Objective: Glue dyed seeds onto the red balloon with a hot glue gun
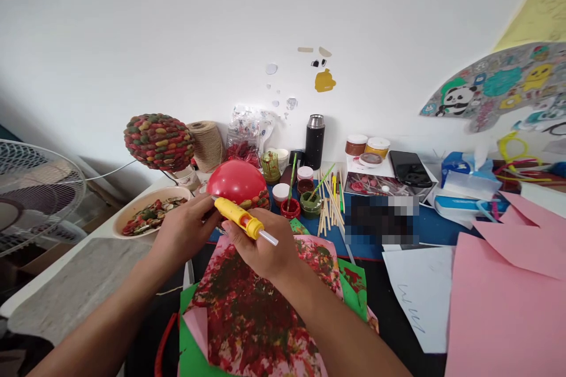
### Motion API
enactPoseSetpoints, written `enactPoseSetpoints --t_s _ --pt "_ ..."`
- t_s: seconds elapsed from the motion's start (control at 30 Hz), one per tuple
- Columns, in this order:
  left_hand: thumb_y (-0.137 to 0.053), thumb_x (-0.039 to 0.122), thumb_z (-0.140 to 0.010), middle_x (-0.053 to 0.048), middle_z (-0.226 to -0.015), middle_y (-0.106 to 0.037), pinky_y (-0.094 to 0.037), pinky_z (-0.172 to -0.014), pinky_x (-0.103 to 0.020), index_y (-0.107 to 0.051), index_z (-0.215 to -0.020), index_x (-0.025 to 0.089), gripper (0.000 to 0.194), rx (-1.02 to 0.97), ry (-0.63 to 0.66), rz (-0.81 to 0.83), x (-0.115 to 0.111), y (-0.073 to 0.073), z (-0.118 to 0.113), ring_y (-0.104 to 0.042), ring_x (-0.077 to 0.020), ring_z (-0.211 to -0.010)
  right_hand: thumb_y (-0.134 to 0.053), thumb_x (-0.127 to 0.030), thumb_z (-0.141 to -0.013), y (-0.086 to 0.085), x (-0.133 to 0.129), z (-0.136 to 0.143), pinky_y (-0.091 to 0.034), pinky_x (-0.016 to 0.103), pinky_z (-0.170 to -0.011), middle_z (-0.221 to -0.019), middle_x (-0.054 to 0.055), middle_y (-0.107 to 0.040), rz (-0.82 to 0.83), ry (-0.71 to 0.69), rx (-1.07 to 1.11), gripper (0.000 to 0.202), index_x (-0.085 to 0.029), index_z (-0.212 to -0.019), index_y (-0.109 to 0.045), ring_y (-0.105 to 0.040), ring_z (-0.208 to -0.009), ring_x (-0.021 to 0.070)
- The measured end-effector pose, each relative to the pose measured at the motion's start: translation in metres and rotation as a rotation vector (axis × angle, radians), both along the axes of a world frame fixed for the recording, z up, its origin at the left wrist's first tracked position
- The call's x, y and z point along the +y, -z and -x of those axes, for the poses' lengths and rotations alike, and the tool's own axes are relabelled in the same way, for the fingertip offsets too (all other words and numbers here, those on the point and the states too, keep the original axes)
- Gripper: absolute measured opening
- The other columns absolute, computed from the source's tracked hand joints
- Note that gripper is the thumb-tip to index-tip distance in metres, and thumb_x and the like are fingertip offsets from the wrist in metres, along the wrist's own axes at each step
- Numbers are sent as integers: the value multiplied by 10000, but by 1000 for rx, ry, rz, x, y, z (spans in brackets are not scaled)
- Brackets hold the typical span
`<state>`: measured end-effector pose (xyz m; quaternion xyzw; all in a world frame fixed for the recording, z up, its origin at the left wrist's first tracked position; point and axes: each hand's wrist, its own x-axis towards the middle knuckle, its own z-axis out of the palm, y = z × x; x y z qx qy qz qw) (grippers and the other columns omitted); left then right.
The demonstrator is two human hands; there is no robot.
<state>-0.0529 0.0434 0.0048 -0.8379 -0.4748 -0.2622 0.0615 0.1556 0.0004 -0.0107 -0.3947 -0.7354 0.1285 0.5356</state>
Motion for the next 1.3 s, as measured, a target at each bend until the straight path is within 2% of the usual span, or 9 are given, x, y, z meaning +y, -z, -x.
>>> enactPoseSetpoints --t_s 0.2,0.33,0.43,0.63,0.8,1.1,1.2,1.3 --pt "-461 331 -1106 -60 -886 -754 -449 -698 -321 -670 -911 218 307 -10 15 13 -1 -4 -1 -719 -245 -809 -476 -519 -1158 0 0 -1 -489 295 -614 -711 31 -717 -8 3 12 500 -228 -815 -696 -644 -607 178" --pt "-494 358 -1114 -66 -1035 -822 -517 -785 -318 -752 -1099 224 291 -69 49 22 -4 -4 0 -773 -250 -926 -507 -527 -1141 3 2 -3 -536 290 -652 -764 47 -749 52 17 75 465 -226 -860 -722 -710 -682 198" --pt "-526 352 -1107 -57 -1103 -847 -543 -803 -312 -768 -1187 245 277 -89 60 27 -8 -2 3 -798 -244 -947 -526 -547 -1125 6 5 -4 -568 298 -672 -757 55 -751 98 39 142 482 -230 -815 -715 -732 -696 213" --pt "-532 344 -1109 -50 -1014 -856 -562 -764 -299 -787 -1141 227 282 -104 84 -26 -14 3 11 -808 -225 -871 -551 -545 -1113 10 7 -5 -604 318 -728 -738 62 -756 109 47 168 491 -231 -773 -716 -769 -737 240" --pt "-531 348 -1107 -70 -1110 -864 -589 -773 -316 -778 -1227 227 300 -56 89 -23 -14 8 15 -822 -247 -918 -549 -562 -1118 12 6 -5 -606 297 -684 -782 64 -790 150 45 125 469 -234 -870 -773 -769 -710 227" --pt "-510 355 -1120 -87 -1157 -861 -613 -815 -309 -772 -1270 216 333 -62 148 -30 -16 8 11 -826 -239 -944 -545 -561 -1125 13 6 -6 -601 289 -678 -787 65 -790 151 52 101 481 -228 -868 -778 -774 -718 223" --pt "-503 360 -1122 -79 -1114 -861 -599 -794 -299 -761 -1282 218 335 -77 140 -44 -18 7 11 -819 -227 -914 -548 -563 -1124 13 6 -6 -604 289 -685 -798 68 -793 160 46 101 480 -224 -879 -785 -774 -729 224" --pt "-525 400 -1106 -35 -902 -828 -559 -713 -281 -769 -1147 227 301 -132 81 -47 -27 4 14 -775 -196 -765 -546 -561 -1124 13 6 -6 -604 293 -685 -783 67 -786 155 44 105 484 -220 -878 -785 -767 -718 223"
